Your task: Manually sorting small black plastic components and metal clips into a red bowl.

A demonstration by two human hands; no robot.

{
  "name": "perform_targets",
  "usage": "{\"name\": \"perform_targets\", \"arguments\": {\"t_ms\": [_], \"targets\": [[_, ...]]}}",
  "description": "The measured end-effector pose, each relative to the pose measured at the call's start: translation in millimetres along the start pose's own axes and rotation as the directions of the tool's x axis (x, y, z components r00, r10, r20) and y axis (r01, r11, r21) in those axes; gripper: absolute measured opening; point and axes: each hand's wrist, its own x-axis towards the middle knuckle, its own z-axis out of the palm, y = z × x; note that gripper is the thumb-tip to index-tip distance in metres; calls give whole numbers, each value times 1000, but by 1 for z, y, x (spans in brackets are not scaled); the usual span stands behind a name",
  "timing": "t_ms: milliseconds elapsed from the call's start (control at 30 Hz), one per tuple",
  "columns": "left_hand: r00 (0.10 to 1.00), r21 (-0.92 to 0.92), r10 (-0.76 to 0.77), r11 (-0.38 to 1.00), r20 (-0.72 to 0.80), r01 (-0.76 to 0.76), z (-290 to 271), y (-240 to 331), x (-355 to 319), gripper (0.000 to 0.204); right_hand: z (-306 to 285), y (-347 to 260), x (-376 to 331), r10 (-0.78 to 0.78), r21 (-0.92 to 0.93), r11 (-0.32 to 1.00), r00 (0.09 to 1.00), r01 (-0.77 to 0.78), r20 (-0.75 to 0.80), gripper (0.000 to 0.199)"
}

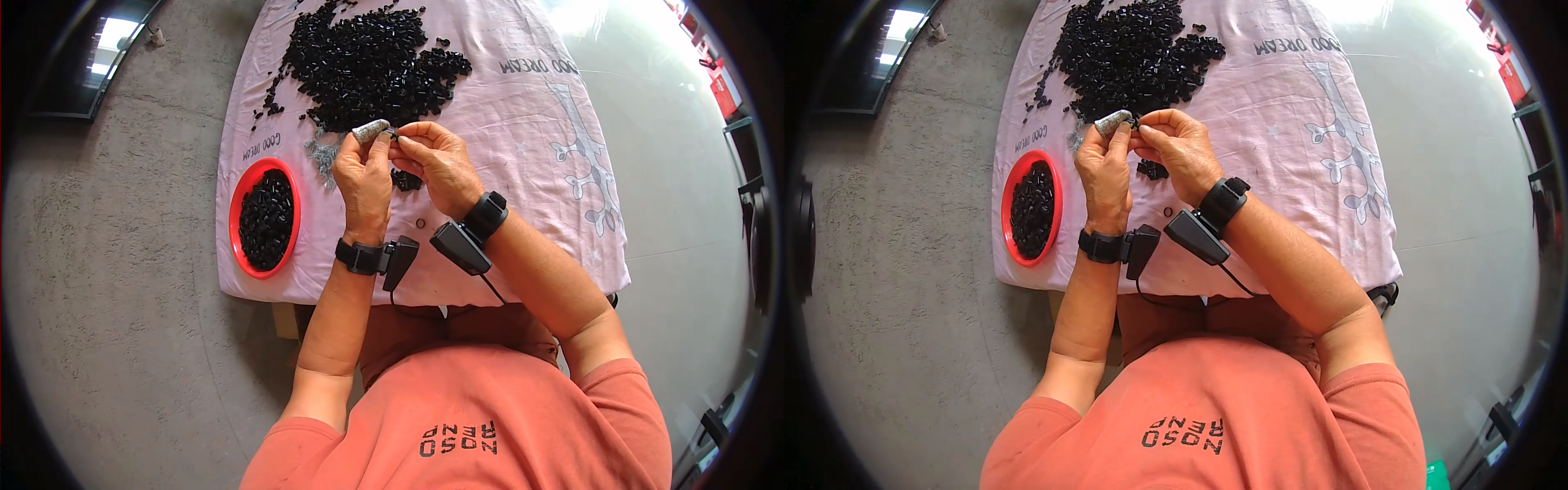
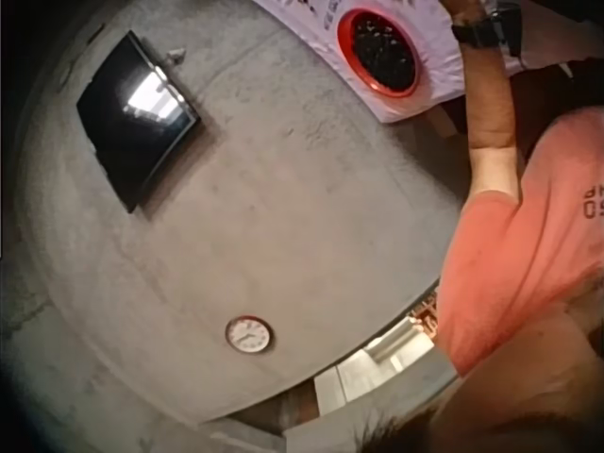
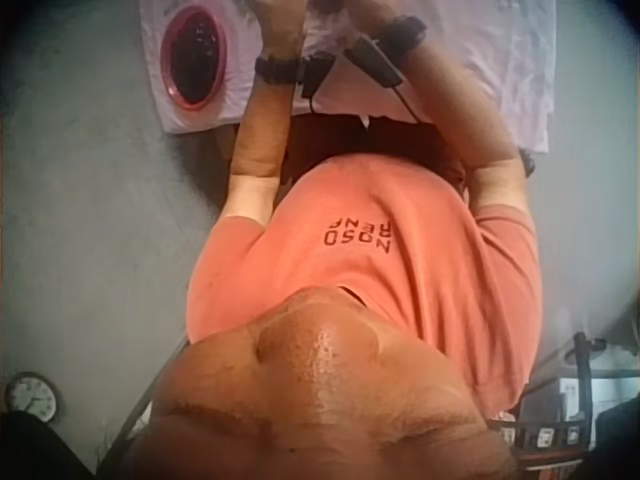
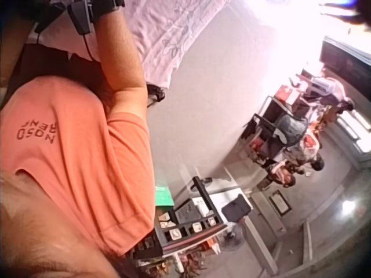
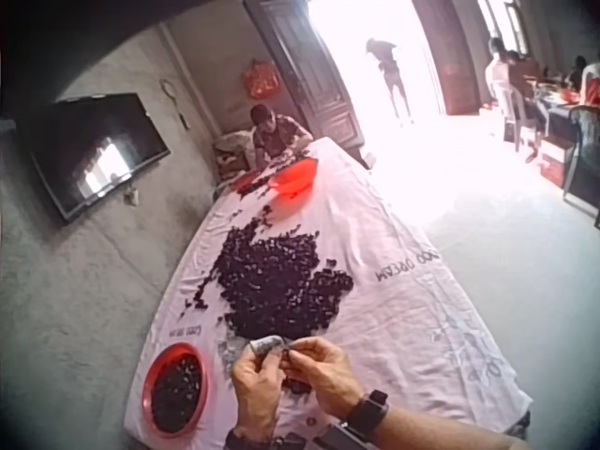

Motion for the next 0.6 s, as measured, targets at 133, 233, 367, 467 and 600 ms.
{"name": "perform_targets", "arguments": {"t_ms": [133, 233, 367, 467, 600], "targets": [[1000, 34, 24, 999, -10, -23, 1, 3, 0, 9, 1, -1, -1, 10, -2, 1000, 1000, -10, 24, 15], [1000, 15, 28, 999, -9, -28, 1, 4, 0, 9, 0, 0, -1, 15, -2, 1000, 999, -14, 36, 16], [999, 73, 49, 996, 10, -50, 0, 7, 0, 9, -1, 2, 1, 0, -13, 1000, 999, 0, 35, 19], [998, 100, 54, 993, 23, -57, -2, 7, 1, 9, -1, 2, 1, 17, -28, 999, 1000, -16, 23, 19], [995, 104, 103, 989, 6, -103, -4, 5, 4, 11, -4, 1, 2, 88, 89, 992, 996, -88, 4, 21]]}}
